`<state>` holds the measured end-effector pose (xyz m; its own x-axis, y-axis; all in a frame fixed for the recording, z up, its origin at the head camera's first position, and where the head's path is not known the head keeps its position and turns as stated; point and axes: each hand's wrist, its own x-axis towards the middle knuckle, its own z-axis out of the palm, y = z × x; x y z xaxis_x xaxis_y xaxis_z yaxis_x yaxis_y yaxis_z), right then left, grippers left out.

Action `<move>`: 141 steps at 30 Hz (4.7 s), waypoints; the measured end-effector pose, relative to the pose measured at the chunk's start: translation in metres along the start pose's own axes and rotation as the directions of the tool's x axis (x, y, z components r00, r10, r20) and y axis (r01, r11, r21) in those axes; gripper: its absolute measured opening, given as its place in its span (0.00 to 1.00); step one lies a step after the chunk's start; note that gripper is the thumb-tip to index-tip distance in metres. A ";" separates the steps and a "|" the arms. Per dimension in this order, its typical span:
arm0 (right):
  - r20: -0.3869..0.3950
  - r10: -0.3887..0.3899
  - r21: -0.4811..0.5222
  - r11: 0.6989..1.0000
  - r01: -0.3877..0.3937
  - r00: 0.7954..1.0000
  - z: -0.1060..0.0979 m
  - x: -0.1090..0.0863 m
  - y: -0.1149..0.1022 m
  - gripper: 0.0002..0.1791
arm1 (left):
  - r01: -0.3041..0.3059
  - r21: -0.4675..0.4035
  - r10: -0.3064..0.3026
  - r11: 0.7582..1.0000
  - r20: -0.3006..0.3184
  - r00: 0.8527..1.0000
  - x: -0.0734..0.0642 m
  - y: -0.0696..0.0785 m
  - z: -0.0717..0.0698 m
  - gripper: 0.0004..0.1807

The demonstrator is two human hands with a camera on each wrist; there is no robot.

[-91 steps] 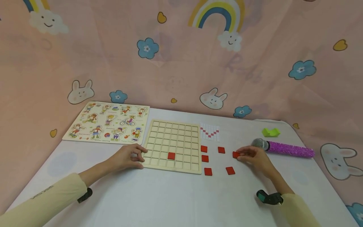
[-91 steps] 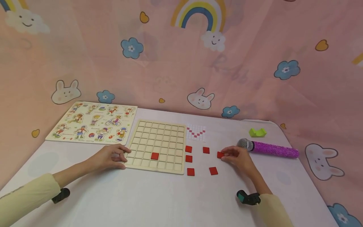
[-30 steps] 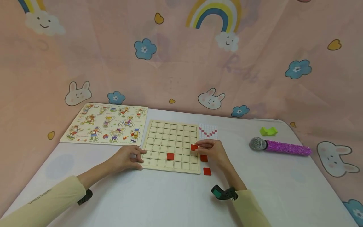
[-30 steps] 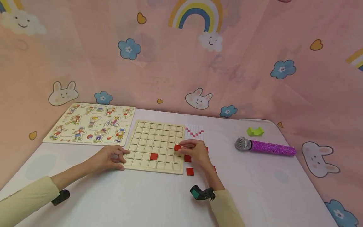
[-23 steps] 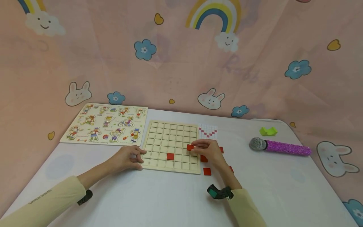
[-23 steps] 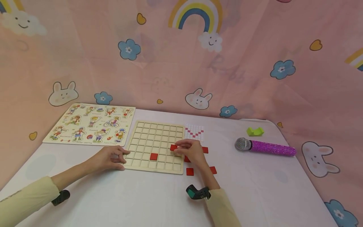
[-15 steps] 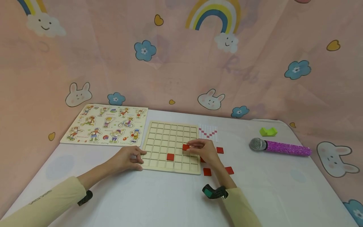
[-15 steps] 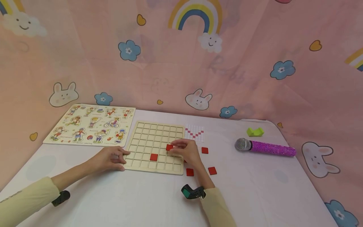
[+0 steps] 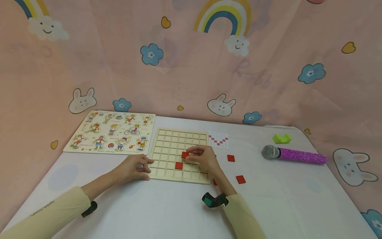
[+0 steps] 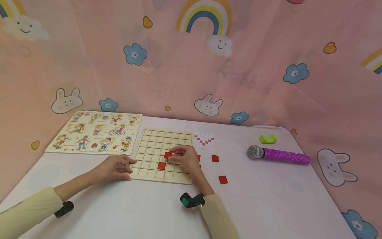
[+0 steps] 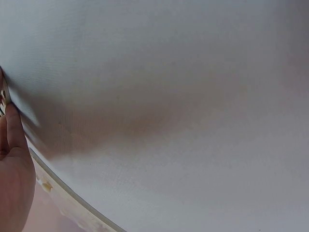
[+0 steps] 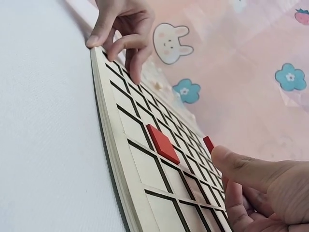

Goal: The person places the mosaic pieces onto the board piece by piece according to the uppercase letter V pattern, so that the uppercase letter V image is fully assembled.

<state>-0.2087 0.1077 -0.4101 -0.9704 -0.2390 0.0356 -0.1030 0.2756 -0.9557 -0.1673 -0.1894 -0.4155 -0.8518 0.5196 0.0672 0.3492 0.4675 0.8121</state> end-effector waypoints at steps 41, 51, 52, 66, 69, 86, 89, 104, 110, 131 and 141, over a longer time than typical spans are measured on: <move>0.096 -0.099 -0.183 0.976 0.115 0.990 0.037 0.019 -0.003 0.14 | 0.013 -0.002 -0.013 1.000 0.002 1.000 0.001 -0.001 0.000 0.12; 0.104 -0.086 -0.094 0.991 0.095 0.991 0.035 0.016 -0.003 0.13 | 0.023 0.027 -0.023 0.999 0.000 1.000 0.001 -0.001 -0.001 0.12; 0.105 -0.087 -0.092 0.991 0.097 0.991 0.035 0.016 -0.003 0.13 | 0.026 0.024 -0.026 0.999 -0.001 1.000 0.001 -0.001 -0.001 0.12; 0.114 0.038 0.061 0.997 -0.045 0.993 0.016 0.007 0.001 0.14 | 0.016 0.002 -0.016 1.000 0.003 1.000 0.001 -0.001 -0.002 0.12; 0.097 0.036 0.064 0.997 -0.042 0.995 0.002 -0.001 0.003 0.15 | 0.001 0.018 -0.001 1.000 0.000 1.000 0.001 -0.001 -0.002 0.11; -0.127 0.232 -0.093 0.965 -0.245 0.964 -0.097 -0.039 0.029 0.20 | 0.012 0.047 -0.013 0.999 0.006 1.000 0.002 -0.002 -0.002 0.11; -0.086 0.170 -0.140 0.973 -0.181 0.982 -0.119 -0.044 0.039 0.20 | 0.013 0.039 -0.013 0.999 0.009 1.000 0.002 -0.002 -0.002 0.11; 0.038 0.052 -0.375 0.927 -0.034 0.998 -0.167 -0.040 0.065 0.21 | 0.041 -0.021 -0.040 0.999 0.010 0.999 0.003 0.000 -0.001 0.12; 0.043 0.071 -0.367 0.929 -0.050 0.997 -0.167 -0.035 0.066 0.19 | 0.047 -0.035 -0.046 0.998 0.013 0.999 0.002 -0.001 -0.002 0.12; 0.061 0.043 -0.329 0.944 -0.020 0.997 -0.163 -0.028 0.066 0.20 | 0.041 -0.003 -0.041 0.999 0.006 0.999 0.000 -0.002 -0.002 0.11; -0.010 0.047 -0.317 0.947 -0.048 0.999 -0.157 -0.031 0.065 0.20 | 0.051 -0.004 -0.051 0.999 0.004 0.999 0.001 -0.003 -0.001 0.11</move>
<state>-0.2196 0.2794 -0.4273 -0.9762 -0.2165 -0.0069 -0.1202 0.5680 -0.8142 -0.1696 -0.1914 -0.4170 -0.8668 0.4982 0.0231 0.3036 0.4902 0.8170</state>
